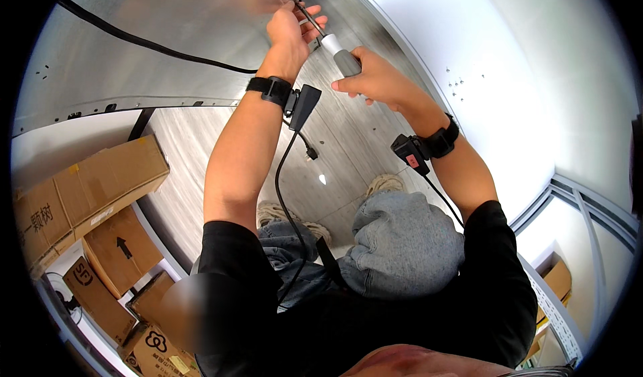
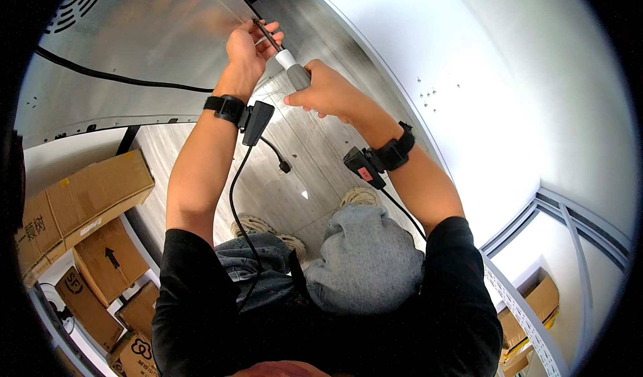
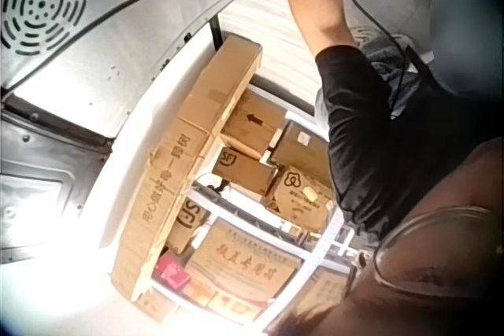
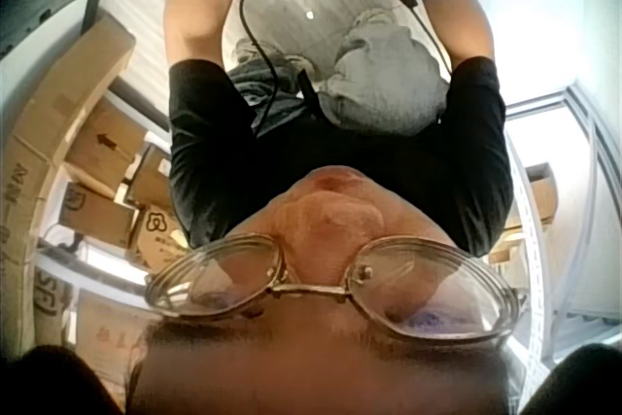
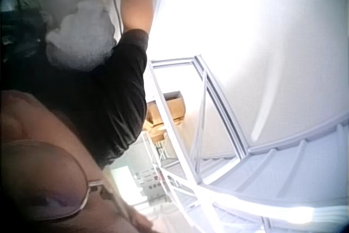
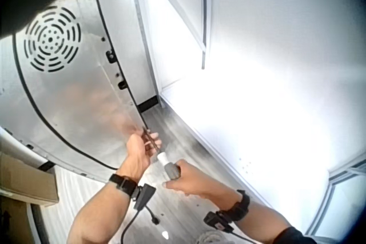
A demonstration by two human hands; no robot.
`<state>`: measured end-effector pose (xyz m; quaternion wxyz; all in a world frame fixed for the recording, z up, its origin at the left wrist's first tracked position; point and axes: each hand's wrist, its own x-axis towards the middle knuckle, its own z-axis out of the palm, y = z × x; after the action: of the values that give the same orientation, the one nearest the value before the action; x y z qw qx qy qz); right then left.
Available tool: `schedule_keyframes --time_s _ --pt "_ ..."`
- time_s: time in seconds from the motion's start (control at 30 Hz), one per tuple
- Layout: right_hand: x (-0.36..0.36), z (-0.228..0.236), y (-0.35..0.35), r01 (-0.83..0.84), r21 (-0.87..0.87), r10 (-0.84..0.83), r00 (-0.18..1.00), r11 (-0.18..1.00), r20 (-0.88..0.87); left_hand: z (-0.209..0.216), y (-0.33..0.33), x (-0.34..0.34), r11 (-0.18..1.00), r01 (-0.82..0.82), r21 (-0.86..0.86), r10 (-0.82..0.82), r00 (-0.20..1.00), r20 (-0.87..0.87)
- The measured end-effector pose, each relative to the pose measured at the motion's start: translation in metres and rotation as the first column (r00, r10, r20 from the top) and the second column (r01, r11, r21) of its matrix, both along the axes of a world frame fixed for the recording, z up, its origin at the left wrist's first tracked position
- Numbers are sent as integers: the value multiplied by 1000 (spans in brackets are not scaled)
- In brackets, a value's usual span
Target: The person uses a screwdriver to fasten screws into the back panel of a large appliance. They repeatedly pick up screws and tighten them into place.
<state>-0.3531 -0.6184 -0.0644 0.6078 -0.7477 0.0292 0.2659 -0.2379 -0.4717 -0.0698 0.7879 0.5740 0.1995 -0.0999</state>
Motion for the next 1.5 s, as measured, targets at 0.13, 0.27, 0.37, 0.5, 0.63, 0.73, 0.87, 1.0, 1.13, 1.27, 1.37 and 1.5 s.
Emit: schedule_keyframes --time_s 0.13,0.27,0.37,0.5,0.63,0.73,0.87,1.0,1.13,1.27,1.37,1.5 --pt "-2 4 3 20 -17 -20 1000 1000 -15 -2 0 1 999 -18 30 17 999 27" --pt "-2 -2 2 118 153 -93 983 981 -161 -4 0 3 999 -30 22 29 999 17" --pt "0 -9 2 126 161 -102 984 979 -149 -1 0 2 999 -33 41 32 999 10" --pt "-4 -8 2 29 81 -27 999 996 -32 1 2 0 998 -7 69 6 1000 12" --pt "3 -11 -5 5 -16 -5 1000 1000 -6 6 5 -1 995 49 90 -51 999 17" --pt "1 0 -7 49 23 -47 995 999 -89 5 8 0 995 57 78 -58 998 9" --pt "8 6 -16 62 250 9 962 966 -272 2 10 2 997 60 46 -61 998 14" --pt "5 -3 -11 79 159 -49 982 984 -180 1 8 2 998 43 40 -43 999 11" --pt "0 -5 -7 31 69 -28 999 997 -45 -1 4 -2 991 28 129 -35 998 51" --pt "-4 -9 -6 36 18 -35 999 999 -5 -8 4 -1 991 2 132 -8 999 42" --pt "-6 -10 -7 47 11 -48 998 999 27 -10 5 0 993 -21 115 19 1000 20" --pt "-10 -12 -12 47 18 -47 999 999 17 -5 2 -3 993 -29 112 29 1000 6"
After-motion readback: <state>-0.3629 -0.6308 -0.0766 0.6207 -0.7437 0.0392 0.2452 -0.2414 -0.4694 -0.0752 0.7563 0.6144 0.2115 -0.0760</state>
